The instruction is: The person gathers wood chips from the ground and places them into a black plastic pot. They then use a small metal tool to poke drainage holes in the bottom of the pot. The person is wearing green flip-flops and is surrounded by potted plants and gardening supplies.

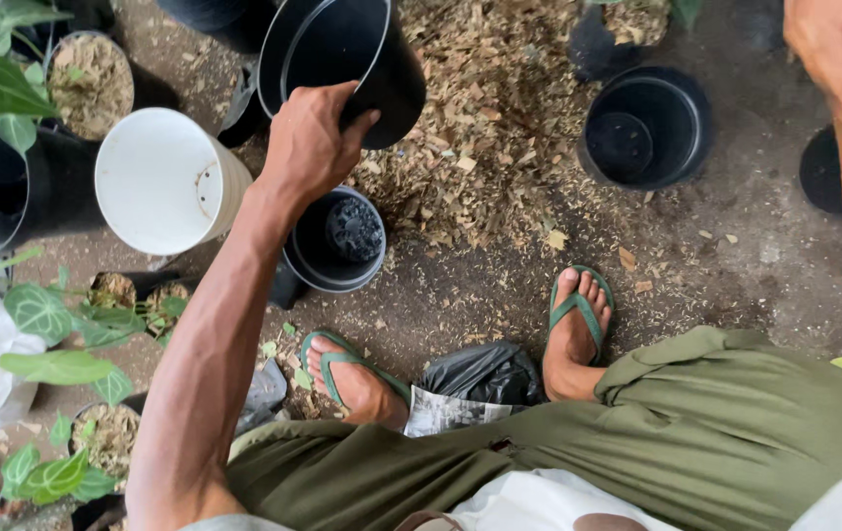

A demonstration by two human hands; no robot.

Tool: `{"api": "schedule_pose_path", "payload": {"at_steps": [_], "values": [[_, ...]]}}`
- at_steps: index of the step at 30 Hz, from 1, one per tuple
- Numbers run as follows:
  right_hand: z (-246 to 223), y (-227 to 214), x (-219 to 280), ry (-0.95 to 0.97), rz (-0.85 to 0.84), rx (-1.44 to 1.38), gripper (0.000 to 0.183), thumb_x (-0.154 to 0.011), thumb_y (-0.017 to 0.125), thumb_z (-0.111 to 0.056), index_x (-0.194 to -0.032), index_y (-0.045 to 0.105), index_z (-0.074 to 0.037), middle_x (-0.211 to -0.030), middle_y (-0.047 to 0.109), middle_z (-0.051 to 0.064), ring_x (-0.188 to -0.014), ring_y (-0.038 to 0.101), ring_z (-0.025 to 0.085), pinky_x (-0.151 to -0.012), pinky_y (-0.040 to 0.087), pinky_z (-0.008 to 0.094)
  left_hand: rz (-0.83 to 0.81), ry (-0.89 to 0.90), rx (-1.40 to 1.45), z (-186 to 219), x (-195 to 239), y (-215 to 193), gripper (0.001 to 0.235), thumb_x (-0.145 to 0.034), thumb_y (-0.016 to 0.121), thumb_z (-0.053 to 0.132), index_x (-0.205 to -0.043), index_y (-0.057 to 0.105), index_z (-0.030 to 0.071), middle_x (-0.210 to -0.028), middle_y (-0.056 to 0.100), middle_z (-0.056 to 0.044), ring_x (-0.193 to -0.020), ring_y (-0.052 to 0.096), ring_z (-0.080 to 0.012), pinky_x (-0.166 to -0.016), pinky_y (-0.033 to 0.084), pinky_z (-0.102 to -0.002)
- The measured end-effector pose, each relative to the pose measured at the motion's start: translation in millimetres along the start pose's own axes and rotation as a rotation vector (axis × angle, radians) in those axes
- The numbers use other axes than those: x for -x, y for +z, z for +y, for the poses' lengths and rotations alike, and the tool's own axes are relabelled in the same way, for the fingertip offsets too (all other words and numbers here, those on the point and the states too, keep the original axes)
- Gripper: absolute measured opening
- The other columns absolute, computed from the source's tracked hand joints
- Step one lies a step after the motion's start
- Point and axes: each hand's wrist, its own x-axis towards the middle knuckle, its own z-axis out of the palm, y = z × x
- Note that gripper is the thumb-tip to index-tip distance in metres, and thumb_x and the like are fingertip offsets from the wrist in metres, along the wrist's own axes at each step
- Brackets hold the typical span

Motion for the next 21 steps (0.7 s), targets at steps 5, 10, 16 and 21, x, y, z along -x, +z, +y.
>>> {"api": "schedule_pose_path", "payload": {"at_steps": [5,10,16,21], "values": [[19,-3,1,0.083,0.027,0.001,0.018,-0.091,0.066,-0.015,-0.107,0.072,-0.009,-0.089,0.072,0.015,-0.082,0.069,0.033,-0.071,0.054,0.050,0.057,0.065,0.105,1,-3,0,0.020,-0.097,0.072,0.016,-0.108,0.073,-0.001,-0.090,0.074,-0.021,-0.081,0.074,-0.0346,-0.072,0.057,-0.043],[22,37,8,0.132,-0.023,-0.004,0.017,-0.090,0.065,-0.014,-0.104,0.072,-0.008,-0.088,0.072,0.016,-0.081,0.069,0.034,-0.069,0.053,0.050,0.141,0.027,0.216,-12,-8,6,0.021,-0.096,0.073,0.015,-0.107,0.072,-0.003,-0.092,0.075,-0.021,-0.083,0.076,-0.0335,-0.074,0.058,-0.041],[-21,71,-48,0.042,-0.089,-0.013,0.016,-0.088,0.065,-0.012,-0.101,0.072,-0.007,-0.087,0.071,0.016,-0.080,0.068,0.034,-0.067,0.052,0.050,0.332,0.010,0.285,-37,-7,21,0.027,-0.096,0.072,0.019,-0.110,0.071,-0.004,-0.095,0.075,-0.022,-0.089,0.075,-0.0361,-0.078,0.057,-0.043],[-102,109,-58,-0.066,-0.146,-0.030,0.015,-0.087,0.065,-0.011,-0.099,0.072,-0.006,-0.086,0.071,0.017,-0.079,0.068,0.035,-0.066,0.051,0.050,0.426,0.015,0.387,-68,-5,41,0.031,-0.099,0.069,0.025,-0.112,0.070,-0.004,-0.098,0.078,-0.018,-0.090,0.079,-0.0294,-0.080,0.060,-0.041]]}}
